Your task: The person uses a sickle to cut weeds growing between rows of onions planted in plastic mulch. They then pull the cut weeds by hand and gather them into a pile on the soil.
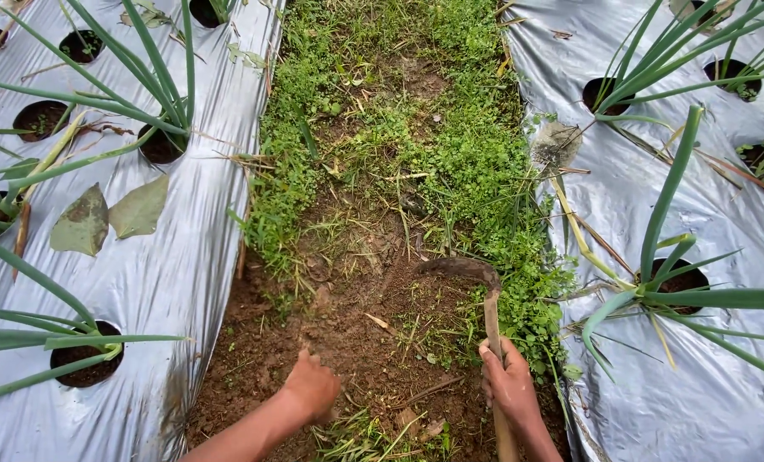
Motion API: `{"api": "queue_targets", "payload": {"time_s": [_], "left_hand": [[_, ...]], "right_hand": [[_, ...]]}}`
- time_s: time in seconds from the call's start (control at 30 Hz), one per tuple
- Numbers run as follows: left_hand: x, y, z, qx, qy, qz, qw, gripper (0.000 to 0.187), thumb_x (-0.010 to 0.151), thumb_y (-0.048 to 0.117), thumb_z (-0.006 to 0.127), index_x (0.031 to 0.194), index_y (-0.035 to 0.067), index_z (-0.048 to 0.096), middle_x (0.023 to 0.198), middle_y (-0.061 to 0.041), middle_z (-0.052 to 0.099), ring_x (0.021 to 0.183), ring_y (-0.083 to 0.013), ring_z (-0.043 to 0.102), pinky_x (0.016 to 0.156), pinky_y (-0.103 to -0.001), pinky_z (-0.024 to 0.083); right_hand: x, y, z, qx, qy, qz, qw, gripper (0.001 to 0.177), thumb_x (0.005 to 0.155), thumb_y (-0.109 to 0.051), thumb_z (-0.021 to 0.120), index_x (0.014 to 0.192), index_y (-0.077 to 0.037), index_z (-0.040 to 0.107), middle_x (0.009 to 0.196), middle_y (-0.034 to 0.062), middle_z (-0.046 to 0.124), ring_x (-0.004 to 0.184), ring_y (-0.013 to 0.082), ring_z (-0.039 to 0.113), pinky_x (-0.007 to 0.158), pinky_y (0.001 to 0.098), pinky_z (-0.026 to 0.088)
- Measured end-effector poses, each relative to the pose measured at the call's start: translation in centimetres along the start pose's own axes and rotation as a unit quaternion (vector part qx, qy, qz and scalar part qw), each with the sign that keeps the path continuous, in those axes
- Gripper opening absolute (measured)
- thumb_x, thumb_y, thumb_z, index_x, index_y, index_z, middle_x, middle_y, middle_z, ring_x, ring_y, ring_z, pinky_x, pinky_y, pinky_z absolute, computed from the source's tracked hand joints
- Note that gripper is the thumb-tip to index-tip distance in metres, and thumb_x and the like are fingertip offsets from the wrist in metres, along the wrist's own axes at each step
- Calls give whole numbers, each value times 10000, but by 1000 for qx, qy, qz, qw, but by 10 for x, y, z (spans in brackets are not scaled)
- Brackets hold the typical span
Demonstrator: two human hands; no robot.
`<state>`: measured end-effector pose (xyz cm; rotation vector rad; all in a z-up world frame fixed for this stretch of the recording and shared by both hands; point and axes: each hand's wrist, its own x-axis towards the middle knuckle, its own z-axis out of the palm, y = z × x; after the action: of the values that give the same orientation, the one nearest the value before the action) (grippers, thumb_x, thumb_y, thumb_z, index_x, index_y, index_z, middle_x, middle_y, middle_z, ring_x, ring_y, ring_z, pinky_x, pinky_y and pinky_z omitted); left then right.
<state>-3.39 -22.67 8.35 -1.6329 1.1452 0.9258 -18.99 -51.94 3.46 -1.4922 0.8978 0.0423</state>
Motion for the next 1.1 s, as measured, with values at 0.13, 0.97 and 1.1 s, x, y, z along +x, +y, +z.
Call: {"api": "queue_targets", "payload": {"time_s": [0.13, 0.97, 1.1], "left_hand": [[-5, -8, -12, -710, 44, 127, 692, 489, 1019, 436, 495, 1465, 235, 500, 1389, -64, 520, 1182, -187, 547, 1004, -394, 430], [-50, 27, -28, -610, 159, 54, 774, 379, 918, -129, 532, 1143, 108, 724, 855, -4, 682, 629, -68, 578, 521, -165, 496], [-40, 28, -44, -565, 161, 52, 807, 315, 976, -75, 522, 1046, 129, 751, 989, -54, 757, 727, -112, 717, 707, -202, 672]], "right_hand": [[3, -4, 3, 4, -14, 16, 1000, 243, 1037, -224, 534, 1221, -82, 603, 634, 45, 495, 469, 180, 459, 386, 315, 416], [3, -16, 5, 35, -58, -14, 998, 106, 1051, -183, 529, 1069, -87, 570, 685, 44, 540, 444, 151, 467, 334, 292, 439], [3, -3, -1, 61, -44, 3, 997, 181, 1043, -177, 537, 1182, -73, 590, 652, 42, 520, 433, 145, 441, 338, 286, 409]]}}
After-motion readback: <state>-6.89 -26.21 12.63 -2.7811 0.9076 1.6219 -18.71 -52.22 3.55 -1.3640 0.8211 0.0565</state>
